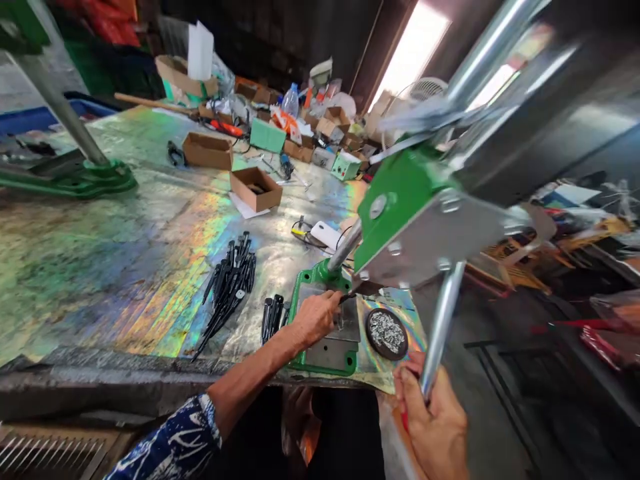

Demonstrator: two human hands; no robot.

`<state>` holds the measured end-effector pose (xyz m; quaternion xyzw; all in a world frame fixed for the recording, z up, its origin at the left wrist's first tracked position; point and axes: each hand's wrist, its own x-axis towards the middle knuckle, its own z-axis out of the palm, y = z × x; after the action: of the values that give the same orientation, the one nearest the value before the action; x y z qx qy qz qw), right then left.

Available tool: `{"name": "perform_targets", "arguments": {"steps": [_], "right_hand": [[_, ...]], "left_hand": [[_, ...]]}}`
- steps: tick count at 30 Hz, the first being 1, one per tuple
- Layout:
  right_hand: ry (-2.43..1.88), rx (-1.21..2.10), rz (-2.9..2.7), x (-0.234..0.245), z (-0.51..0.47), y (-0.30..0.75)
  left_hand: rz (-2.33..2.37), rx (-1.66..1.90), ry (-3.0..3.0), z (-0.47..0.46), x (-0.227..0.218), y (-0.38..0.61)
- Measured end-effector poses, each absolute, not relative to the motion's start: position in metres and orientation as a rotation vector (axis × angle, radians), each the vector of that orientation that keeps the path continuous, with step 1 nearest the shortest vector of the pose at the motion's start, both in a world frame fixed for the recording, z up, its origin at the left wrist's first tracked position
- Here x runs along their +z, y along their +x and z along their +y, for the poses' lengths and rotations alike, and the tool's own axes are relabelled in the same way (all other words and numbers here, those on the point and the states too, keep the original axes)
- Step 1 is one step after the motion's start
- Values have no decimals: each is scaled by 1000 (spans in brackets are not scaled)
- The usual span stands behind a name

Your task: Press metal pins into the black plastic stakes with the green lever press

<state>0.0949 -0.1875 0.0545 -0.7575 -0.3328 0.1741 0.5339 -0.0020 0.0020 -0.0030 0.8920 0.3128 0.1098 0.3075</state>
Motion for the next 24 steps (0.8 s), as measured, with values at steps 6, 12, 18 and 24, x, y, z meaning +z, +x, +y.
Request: {"name": "perform_targets", "arguments": {"steps": [6,12,18,24], "right_hand": [[-1719,469,-774,50,-188,103],[-1704,523,-826,47,-191,107],[-1780,367,-837,42,-193,105],[-1776,375,-814,46,-185,101]], "left_hand": [[869,258,2418,4,-1,-1],[915,258,2443,0,0,-1],[910,247,2455,-1,3,-2],[917,226,2460,-2,4,-1]]}}
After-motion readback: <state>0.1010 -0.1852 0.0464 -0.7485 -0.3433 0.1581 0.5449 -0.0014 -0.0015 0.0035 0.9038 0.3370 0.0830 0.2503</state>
